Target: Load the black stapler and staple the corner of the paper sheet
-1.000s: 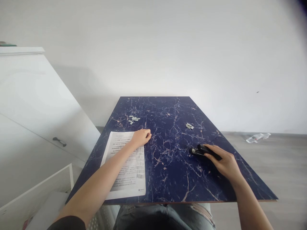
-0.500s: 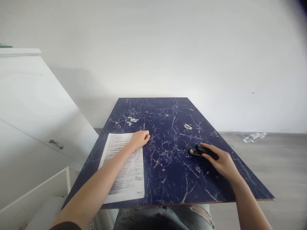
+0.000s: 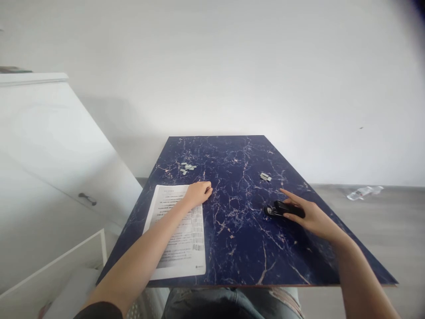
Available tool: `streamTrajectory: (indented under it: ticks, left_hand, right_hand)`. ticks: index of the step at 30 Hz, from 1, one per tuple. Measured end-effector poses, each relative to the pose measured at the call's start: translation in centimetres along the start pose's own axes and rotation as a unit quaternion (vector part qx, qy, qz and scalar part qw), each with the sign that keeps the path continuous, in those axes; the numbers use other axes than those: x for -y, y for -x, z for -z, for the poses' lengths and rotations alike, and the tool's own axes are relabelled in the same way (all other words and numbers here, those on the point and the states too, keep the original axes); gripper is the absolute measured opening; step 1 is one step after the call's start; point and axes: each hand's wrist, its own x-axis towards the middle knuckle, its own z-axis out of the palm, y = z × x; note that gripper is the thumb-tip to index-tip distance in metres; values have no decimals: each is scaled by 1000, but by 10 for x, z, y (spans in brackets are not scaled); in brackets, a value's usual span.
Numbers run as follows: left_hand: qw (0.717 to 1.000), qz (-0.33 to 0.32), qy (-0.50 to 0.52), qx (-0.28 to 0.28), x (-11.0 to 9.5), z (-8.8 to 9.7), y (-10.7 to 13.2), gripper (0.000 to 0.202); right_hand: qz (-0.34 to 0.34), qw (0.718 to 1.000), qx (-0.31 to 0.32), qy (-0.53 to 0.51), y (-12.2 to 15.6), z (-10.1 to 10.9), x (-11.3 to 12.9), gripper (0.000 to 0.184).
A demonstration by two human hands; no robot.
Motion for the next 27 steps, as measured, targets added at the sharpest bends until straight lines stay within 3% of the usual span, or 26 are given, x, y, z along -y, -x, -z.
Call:
streamTrajectory:
  ticks: [9,17,27]
  left_hand:
    - [1000,-4,16,0,1,0,1,24]
    - [1000,-6,13,-2,0,0,1,24]
    - [1000,13,17,21,-5,6,2,25]
  right_hand:
    - [-17,997,-79,-22,11,-16,-10,77]
    - [-23,994,-96,-38,14,-20,-16,80]
    - [-25,995,-98,-17,14,-19,-12,65]
